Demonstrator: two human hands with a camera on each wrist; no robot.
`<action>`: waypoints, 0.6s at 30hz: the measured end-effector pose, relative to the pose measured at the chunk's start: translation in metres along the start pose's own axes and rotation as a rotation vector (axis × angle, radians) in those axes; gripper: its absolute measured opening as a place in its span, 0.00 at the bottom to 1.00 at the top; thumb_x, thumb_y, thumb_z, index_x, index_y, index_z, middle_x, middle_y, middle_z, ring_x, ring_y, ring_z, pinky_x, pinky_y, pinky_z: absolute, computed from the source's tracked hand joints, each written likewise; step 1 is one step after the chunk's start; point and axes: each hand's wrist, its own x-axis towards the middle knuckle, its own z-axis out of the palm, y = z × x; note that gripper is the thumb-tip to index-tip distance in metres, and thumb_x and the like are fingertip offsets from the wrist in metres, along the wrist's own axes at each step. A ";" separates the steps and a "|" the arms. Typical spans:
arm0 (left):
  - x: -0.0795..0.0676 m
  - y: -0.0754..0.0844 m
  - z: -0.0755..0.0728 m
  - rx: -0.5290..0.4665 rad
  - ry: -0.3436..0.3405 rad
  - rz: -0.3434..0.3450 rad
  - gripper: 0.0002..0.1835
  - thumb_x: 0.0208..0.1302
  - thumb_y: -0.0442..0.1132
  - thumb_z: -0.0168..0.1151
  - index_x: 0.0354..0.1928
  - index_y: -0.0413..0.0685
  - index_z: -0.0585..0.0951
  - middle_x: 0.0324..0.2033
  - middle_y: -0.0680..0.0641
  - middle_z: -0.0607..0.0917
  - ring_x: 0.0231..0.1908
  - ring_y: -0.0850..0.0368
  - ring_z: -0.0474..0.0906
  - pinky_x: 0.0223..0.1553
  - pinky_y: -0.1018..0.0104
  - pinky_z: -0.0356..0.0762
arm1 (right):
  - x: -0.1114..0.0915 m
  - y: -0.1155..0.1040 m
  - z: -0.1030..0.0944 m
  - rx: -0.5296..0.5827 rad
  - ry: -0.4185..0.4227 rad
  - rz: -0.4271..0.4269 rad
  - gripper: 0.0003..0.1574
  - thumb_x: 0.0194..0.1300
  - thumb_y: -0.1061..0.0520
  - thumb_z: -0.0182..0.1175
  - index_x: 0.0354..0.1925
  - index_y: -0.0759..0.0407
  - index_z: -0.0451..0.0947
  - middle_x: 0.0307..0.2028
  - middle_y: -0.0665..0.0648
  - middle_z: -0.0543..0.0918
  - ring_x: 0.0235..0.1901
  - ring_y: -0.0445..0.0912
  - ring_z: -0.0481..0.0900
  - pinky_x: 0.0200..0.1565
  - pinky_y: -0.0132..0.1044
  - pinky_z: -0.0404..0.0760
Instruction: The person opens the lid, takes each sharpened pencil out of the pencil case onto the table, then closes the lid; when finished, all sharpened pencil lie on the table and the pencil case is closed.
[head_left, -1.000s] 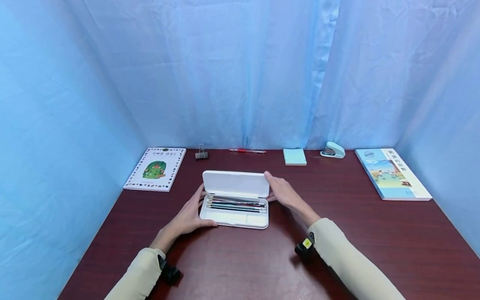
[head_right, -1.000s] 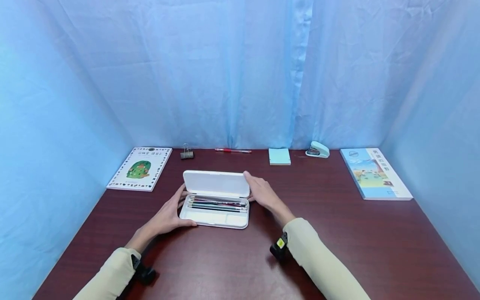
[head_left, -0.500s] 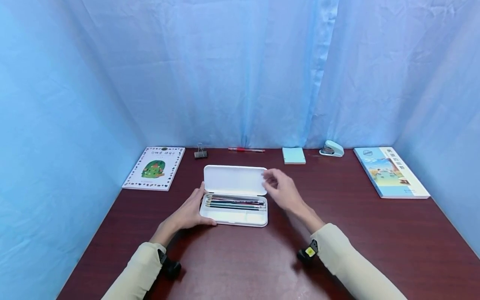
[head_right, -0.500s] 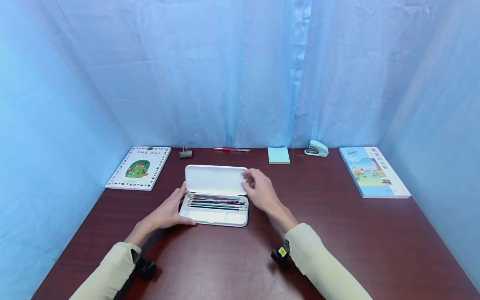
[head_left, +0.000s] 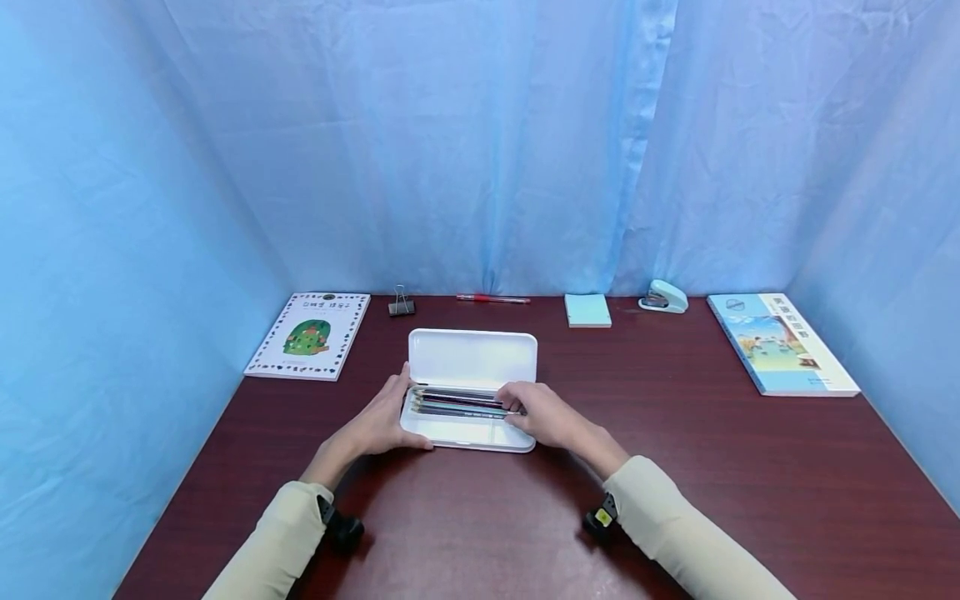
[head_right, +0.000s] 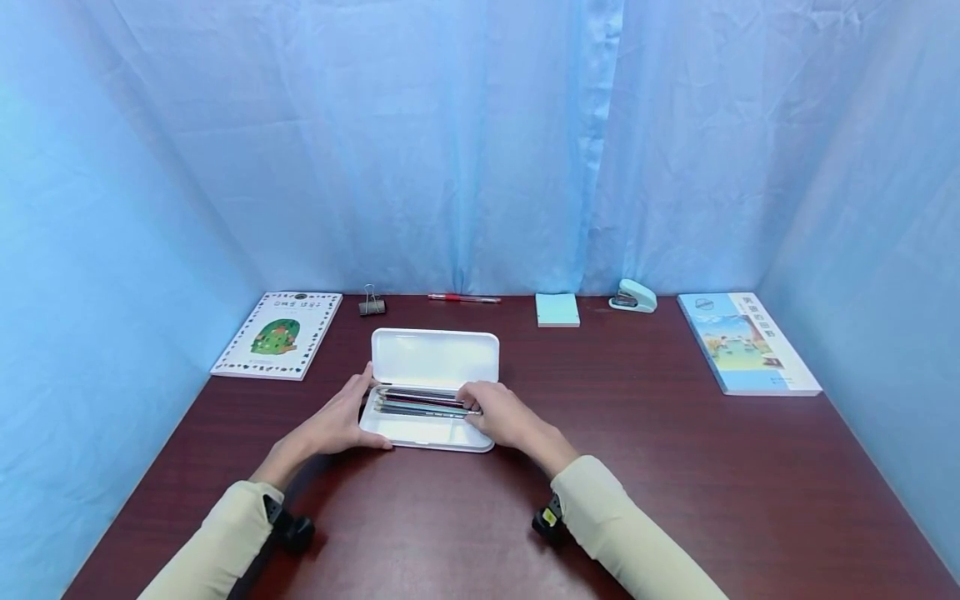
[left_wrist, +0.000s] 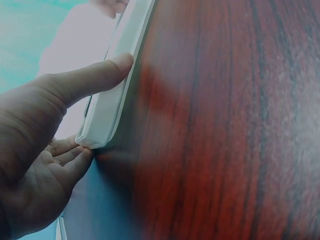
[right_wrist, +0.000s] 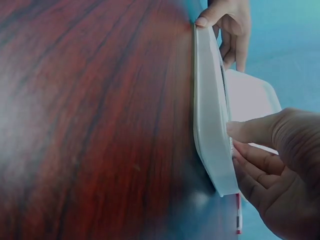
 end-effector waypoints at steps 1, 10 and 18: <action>0.000 0.000 0.000 0.002 -0.002 -0.005 0.72 0.35 0.57 0.77 0.71 0.40 0.36 0.57 0.44 0.64 0.55 0.53 0.62 0.58 0.55 0.60 | 0.000 0.000 0.001 0.005 0.007 -0.005 0.15 0.57 0.66 0.62 0.44 0.62 0.78 0.36 0.55 0.81 0.35 0.43 0.77 0.40 0.36 0.75; -0.001 -0.002 0.001 -0.010 0.008 0.010 0.71 0.35 0.57 0.76 0.71 0.39 0.37 0.57 0.44 0.65 0.56 0.54 0.61 0.59 0.56 0.60 | -0.004 0.009 -0.004 0.072 0.084 -0.003 0.09 0.58 0.64 0.62 0.39 0.58 0.83 0.34 0.51 0.83 0.33 0.39 0.77 0.37 0.33 0.75; -0.002 -0.003 0.001 -0.015 0.018 0.029 0.72 0.34 0.57 0.77 0.71 0.40 0.37 0.56 0.44 0.66 0.56 0.53 0.61 0.59 0.56 0.60 | -0.033 0.040 -0.047 0.069 0.143 0.060 0.07 0.57 0.60 0.64 0.37 0.52 0.84 0.33 0.45 0.83 0.34 0.39 0.76 0.40 0.37 0.75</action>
